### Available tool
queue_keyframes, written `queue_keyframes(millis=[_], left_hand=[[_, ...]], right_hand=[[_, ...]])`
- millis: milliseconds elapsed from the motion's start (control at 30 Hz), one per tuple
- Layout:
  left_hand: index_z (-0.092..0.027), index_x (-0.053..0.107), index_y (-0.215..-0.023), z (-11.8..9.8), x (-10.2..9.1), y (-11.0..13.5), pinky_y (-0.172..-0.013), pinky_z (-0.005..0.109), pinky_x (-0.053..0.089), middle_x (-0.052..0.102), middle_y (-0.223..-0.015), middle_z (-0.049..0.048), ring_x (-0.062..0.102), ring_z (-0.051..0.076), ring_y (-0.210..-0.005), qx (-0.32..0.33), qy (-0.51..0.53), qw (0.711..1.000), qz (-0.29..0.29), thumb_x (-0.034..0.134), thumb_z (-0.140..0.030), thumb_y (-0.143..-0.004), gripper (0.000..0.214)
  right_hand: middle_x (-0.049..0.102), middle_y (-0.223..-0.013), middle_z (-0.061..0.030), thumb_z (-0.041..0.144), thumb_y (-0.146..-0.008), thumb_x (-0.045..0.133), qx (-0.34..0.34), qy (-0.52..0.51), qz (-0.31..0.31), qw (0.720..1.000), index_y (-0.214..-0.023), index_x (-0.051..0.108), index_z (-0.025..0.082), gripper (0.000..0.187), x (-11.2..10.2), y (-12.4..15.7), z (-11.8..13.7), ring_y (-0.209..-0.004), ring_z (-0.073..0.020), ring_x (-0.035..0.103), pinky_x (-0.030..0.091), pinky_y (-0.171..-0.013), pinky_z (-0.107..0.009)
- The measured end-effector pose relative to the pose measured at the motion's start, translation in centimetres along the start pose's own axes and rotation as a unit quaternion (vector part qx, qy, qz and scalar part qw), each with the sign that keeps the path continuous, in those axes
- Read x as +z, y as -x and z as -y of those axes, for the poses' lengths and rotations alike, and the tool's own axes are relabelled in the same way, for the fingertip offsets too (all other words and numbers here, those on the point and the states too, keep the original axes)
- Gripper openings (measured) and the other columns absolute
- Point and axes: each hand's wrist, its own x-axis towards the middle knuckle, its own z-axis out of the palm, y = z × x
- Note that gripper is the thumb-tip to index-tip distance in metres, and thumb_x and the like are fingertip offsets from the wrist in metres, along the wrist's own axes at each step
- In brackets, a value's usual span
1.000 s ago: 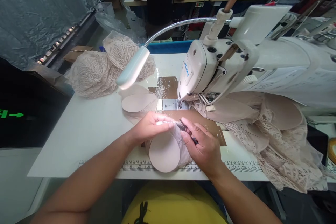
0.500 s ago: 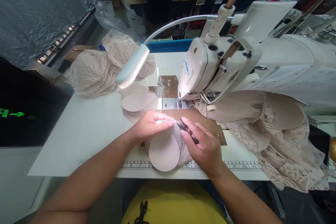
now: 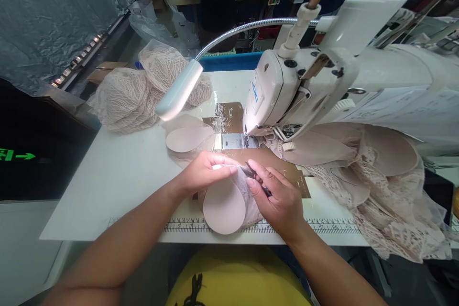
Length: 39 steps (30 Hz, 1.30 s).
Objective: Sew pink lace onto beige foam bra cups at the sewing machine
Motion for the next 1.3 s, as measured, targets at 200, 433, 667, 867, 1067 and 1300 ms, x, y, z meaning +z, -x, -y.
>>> queue_keyframes(millis=[200,433,667,867,1067,1300], left_hand=[[-0.016,0.073,-0.104,0.06,0.03,0.04,-0.082,0.029,0.052,0.072,-0.101,0.0089,0.066,0.023,-0.097,0.001,-0.028,1.000,-0.001,0.064,-0.032,-0.084,0.027],[-0.016,0.073,-0.102,-0.07,-0.02,0.05,-0.085,0.029,0.051,0.072,-0.101,0.0085,0.066,0.022,-0.097,0.013,-0.003,1.000,0.007,0.063,-0.029,-0.084,0.024],[-0.016,0.072,-0.106,-0.05,-0.06,0.12,-0.084,0.030,0.052,0.072,-0.100,0.0094,0.066,0.024,-0.097,0.005,0.006,1.000,0.007,0.063,-0.031,-0.084,0.028],[-0.016,0.072,-0.106,-0.04,-0.04,0.11,-0.085,0.030,0.052,0.072,-0.102,0.0093,0.066,0.023,-0.097,0.002,0.001,1.000,0.004,0.063,-0.031,-0.084,0.028],[-0.017,0.072,-0.106,0.07,-0.07,-0.04,-0.083,0.030,0.051,0.072,-0.102,0.0086,0.065,0.023,-0.098,0.006,-0.027,1.000,0.008,0.063,-0.032,-0.085,0.027],[-0.016,0.072,-0.101,0.69,-0.24,-0.15,-0.076,0.028,0.052,0.073,-0.099,0.0087,0.067,0.022,-0.092,-0.021,-0.044,0.998,0.026,0.061,-0.034,-0.086,0.026]], right_hand=[[0.069,-0.081,-0.0034,0.024,-0.088,0.054,0.004,0.000,-0.003,1.000,-0.121,0.062,0.019,0.034,0.11,0.00,-0.02,-0.071,-0.0141,0.065,0.054,-0.065,-0.024],[0.068,-0.080,-0.0032,0.022,-0.087,0.056,-0.015,-0.005,-0.005,1.000,-0.120,0.062,0.017,0.033,0.05,0.11,-0.02,-0.069,-0.0134,0.064,0.052,-0.063,-0.023],[0.068,-0.080,-0.0031,0.023,-0.088,0.055,0.001,0.000,0.001,1.000,-0.118,0.063,0.017,0.032,0.04,0.10,-0.01,-0.068,-0.0129,0.063,0.052,-0.062,-0.022],[0.068,-0.081,-0.0030,0.024,-0.088,0.054,0.004,0.001,-0.002,1.000,-0.118,0.063,0.018,0.032,0.05,0.07,-0.01,-0.070,-0.0130,0.064,0.052,-0.063,-0.023],[0.069,-0.082,-0.0031,0.024,-0.089,0.054,0.007,0.000,0.003,1.000,-0.120,0.061,0.019,0.032,0.14,0.07,0.09,-0.071,-0.0136,0.064,0.053,-0.064,-0.024],[0.070,-0.091,-0.0029,0.029,-0.088,0.055,0.048,-0.081,0.017,0.995,-0.119,0.060,0.021,0.032,-0.70,0.05,0.10,-0.071,-0.0133,0.065,0.053,-0.065,-0.024]])
